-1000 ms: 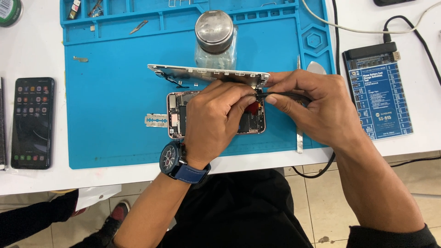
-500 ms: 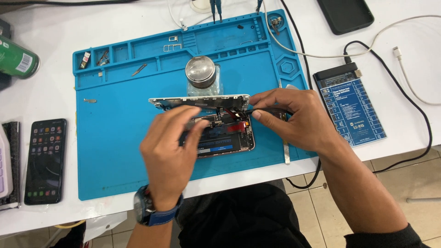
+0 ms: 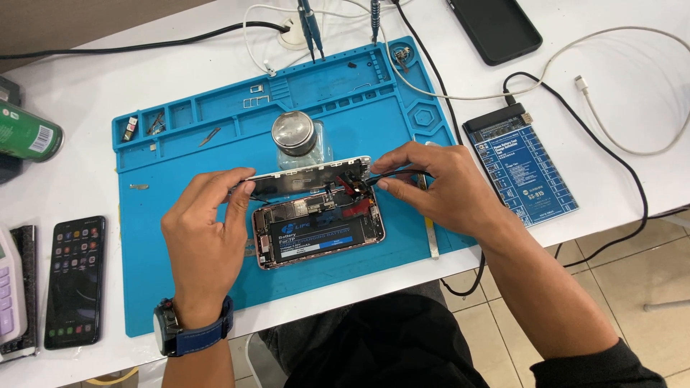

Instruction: Disassembling a smartphone by disconnecting internal ribbon cables and removing components like the battery and motherboard using tweezers and hands.

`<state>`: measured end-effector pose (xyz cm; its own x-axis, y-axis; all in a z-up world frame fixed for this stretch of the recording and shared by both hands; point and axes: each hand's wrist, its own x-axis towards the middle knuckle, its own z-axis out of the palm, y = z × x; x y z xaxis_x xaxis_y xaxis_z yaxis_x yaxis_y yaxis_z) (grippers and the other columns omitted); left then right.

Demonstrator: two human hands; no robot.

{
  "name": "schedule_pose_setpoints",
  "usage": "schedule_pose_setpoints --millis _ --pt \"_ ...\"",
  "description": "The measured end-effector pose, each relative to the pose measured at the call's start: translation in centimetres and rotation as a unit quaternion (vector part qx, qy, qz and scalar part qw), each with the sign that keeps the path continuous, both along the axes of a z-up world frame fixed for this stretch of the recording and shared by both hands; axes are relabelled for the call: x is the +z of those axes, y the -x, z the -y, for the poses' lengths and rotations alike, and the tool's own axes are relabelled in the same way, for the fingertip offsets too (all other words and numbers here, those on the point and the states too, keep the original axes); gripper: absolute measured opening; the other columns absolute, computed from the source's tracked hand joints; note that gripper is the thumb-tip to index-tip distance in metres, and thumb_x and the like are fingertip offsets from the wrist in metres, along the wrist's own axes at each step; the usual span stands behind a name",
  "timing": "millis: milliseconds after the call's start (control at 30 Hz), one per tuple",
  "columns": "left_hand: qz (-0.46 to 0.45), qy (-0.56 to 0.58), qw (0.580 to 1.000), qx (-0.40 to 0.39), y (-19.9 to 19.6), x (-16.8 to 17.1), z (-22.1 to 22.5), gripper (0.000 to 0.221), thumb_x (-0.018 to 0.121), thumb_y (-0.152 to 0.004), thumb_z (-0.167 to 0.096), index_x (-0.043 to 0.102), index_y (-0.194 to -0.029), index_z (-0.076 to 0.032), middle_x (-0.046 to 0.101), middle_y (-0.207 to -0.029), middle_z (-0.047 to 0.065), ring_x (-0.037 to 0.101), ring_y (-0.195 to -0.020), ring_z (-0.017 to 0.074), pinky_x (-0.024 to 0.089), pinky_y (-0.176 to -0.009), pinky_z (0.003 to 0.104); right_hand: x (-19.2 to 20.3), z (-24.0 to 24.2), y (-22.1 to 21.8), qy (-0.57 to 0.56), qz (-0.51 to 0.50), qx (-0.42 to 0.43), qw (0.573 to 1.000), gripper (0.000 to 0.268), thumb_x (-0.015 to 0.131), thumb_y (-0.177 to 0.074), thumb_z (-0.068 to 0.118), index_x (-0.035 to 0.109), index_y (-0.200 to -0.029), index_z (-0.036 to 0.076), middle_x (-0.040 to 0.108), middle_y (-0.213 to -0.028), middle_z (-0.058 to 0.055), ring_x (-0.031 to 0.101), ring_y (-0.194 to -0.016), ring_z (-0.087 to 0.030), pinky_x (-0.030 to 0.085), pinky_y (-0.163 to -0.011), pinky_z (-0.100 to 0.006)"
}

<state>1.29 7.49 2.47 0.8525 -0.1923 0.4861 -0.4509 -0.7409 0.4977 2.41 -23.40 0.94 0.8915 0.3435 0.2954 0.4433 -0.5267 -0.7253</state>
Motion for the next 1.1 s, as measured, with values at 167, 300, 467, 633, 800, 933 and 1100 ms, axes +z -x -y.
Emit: schedule_pose_setpoints --millis 167,300,467,633,800,933,1100 --pt "-0.001 0.027 1.0 -0.015 0.5 0.2 0.0 0.018 0.064 -0.105 -0.011 0.074 -0.117 -0.001 0.073 -0.109 0.016 0.072 -0.098 0.0275 0.059 -0.082 0.037 0.4 -0.3 0.1 0.002 0.012 0.005 1.0 0.025 0.073 -0.094 0.02 0.073 -0.117 0.01 0.078 -0.114 -0.007 0.076 -0.105 -0.022 0.064 -0.085 -0.032" --pt "-0.039 0.052 0.998 0.004 0.5 0.3 0.0 0.019 0.061 -0.108 -0.011 0.074 -0.121 -0.007 0.072 -0.1 0.015 0.073 -0.097 0.0372 0.06 -0.081 0.051 1.3 -0.8 0.4 -0.082 -0.022 -0.007 0.996 0.024 0.078 -0.087 0.003 0.075 -0.111 0.003 0.079 -0.094 -0.02 0.077 -0.095 -0.043 0.063 -0.08 -0.054" --pt "-0.142 0.027 0.989 -0.004 0.7 0.6 -0.5 0.051 0.057 -0.099 -0.038 0.062 -0.139 -0.005 0.069 -0.129 0.015 0.069 -0.107 0.0315 0.061 -0.088 0.045 -0.2 0.1 -0.2 -0.015 0.016 -0.011 1.0 0.028 0.075 -0.093 0.023 0.072 -0.117 0.009 0.079 -0.109 -0.007 0.078 -0.097 -0.02 0.063 -0.081 -0.031" --pt "-0.208 0.058 0.97 0.116 0.8 -1.4 -0.7 0.06 0.063 -0.102 -0.038 0.063 -0.153 -0.008 0.058 -0.087 0.013 0.059 -0.093 0.0223 0.049 -0.087 0.04 -1.1 0.7 0.1 -0.043 0.076 0.009 0.996 0.047 0.062 -0.097 0.048 0.065 -0.126 0.012 0.076 -0.115 -0.006 0.075 -0.106 -0.022 0.062 -0.077 -0.032" --pt "-0.122 0.067 0.989 0.056 -0.4 -6.3 -2.8 0.063 0.067 -0.109 -0.024 0.057 -0.162 0.006 0.056 -0.082 0.018 0.057 -0.083 0.0257 0.047 -0.078 0.038 1.0 1.7 2.1 0.027 0.175 -0.057 0.983 0.047 0.053 -0.101 0.051 0.063 -0.129 0.014 0.075 -0.119 -0.005 0.072 -0.107 -0.026 0.055 -0.09 -0.043" --pt "-0.116 0.054 0.989 0.069 -0.6 -6.1 -2.3 0.073 0.064 -0.102 -0.043 0.056 -0.161 -0.001 0.031 -0.068 0.006 0.034 -0.06 0.0151 0.024 -0.054 0.032 2.2 3.8 4.6 0.032 0.22 -0.078 0.972 0.043 0.058 -0.104 0.043 0.063 -0.128 0.009 0.074 -0.116 -0.01 0.073 -0.106 -0.028 0.054 -0.093 -0.044" --pt "-0.191 0.057 0.978 0.057 -0.8 -5.2 -2.1 0.074 0.058 -0.102 -0.041 0.048 -0.167 -0.006 0.059 -0.089 0.024 0.06 -0.086 0.031 0.048 -0.074 0.043 -0.8 8.1 4.2 0.014 0.19 -0.145 0.971 0.039 0.061 -0.102 0.04 0.066 -0.12 0.006 0.076 -0.109 -0.01 0.073 -0.097 -0.025 0.057 -0.083 -0.039"
